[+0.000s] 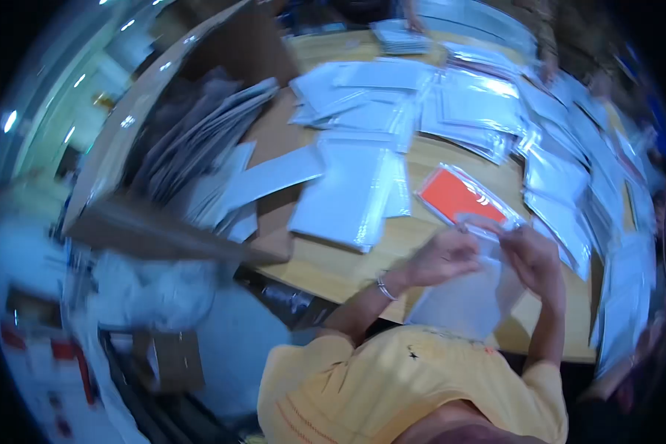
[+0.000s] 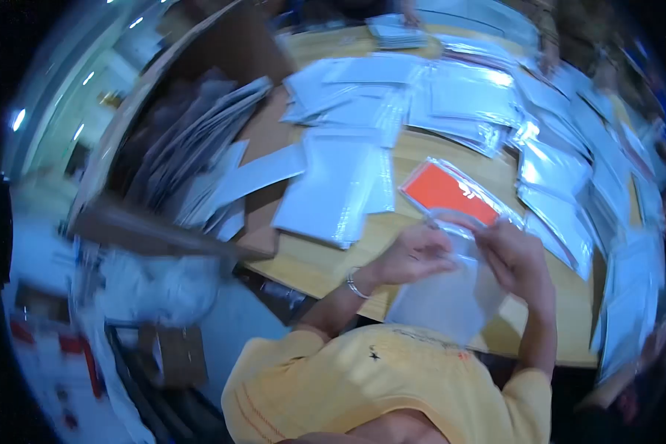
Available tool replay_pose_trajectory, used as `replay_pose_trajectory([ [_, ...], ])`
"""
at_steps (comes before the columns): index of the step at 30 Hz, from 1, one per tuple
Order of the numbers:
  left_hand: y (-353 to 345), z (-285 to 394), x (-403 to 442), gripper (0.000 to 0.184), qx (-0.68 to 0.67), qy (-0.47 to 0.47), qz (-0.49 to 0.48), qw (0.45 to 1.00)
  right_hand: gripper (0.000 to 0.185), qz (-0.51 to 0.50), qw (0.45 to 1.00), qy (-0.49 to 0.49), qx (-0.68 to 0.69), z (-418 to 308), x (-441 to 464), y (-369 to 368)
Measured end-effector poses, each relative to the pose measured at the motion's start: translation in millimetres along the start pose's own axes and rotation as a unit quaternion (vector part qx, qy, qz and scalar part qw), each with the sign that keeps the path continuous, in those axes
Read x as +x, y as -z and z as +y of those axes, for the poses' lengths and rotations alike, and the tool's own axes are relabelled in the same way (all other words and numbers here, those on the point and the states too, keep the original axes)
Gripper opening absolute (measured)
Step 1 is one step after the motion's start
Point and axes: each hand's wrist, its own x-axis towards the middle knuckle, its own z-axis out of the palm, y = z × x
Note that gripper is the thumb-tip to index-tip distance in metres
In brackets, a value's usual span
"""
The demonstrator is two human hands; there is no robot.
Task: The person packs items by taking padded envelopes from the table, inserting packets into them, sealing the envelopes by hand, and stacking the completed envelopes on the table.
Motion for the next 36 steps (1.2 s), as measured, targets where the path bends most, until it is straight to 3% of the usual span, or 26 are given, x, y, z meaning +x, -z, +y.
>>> replay_pose_trajectory([
  [2,-5.1,-17.4,-0.5,0.017,0.002,-0.116,0.036,0.993,0.021,-0.044,0.997,0.052,-0.041,-22.9,4.5,-11.1],
  [3,-3.0,-14.6,-4.2,0.017,0.024,-0.117,0.057,0.991,0.02,-0.067,0.998,0.004,-0.005,-29.7,2.3,-11.2],
  [5,-5.6,-10.5,-8.8,0.017,-0.018,-0.083,0.046,0.995,0.021,-0.086,0.99,0.004,0.113,-26.8,1.0,-5.7],
  [11,-15.9,-12.9,-14.2,0.024,0.067,-0.041,0.114,0.99,0.024,-0.126,0.977,-0.022,0.173,-19.9,3.0,-1.6],
  [16,-16.6,-15.6,-15.0,0.034,-0.025,0.044,0.268,0.962,0.018,-0.058,0.978,0.025,0.197,-8.0,1.3,-21.0],
  [20,-16.8,-23.9,-16.0,0.042,0.077,0.11,0.138,0.981,0.008,0.037,0.997,0.008,-0.074,-24.9,18.5,-32.5],
  [26,-25.8,-19.3,-14.4,0.042,0.1,0.037,0.17,0.98,0.009,0.011,0.982,0.058,-0.178,-7.5,46.9,-45.7],
  [30,-20.5,-9.8,-16.2,0.043,0.131,0.146,0.146,0.97,0.008,0.113,0.992,-0.036,-0.04,14.6,34.1,-40.0],
  [32,-20.9,-21.3,-16.7,0.046,0.12,0.104,0.168,0.973,0.007,0.208,0.966,-0.092,0.123,29.6,15.5,-16.7],
  [33,-20.0,-22.8,-17.2,0.046,0.107,0.108,0.153,0.977,0.007,0.214,0.964,-0.11,0.111,40.5,-2.0,2.5],
  [35,-13.3,-23.7,-19.6,0.046,0.065,0.088,0.195,0.975,0.002,0.397,0.81,-0.237,0.36,51.4,-62.6,48.6],
  [36,-3.8,-45.6,-23.4,0.039,0.057,0.136,0.174,0.974,0.003,0.388,0.802,-0.27,0.365,48.9,-96.4,66.0],
])
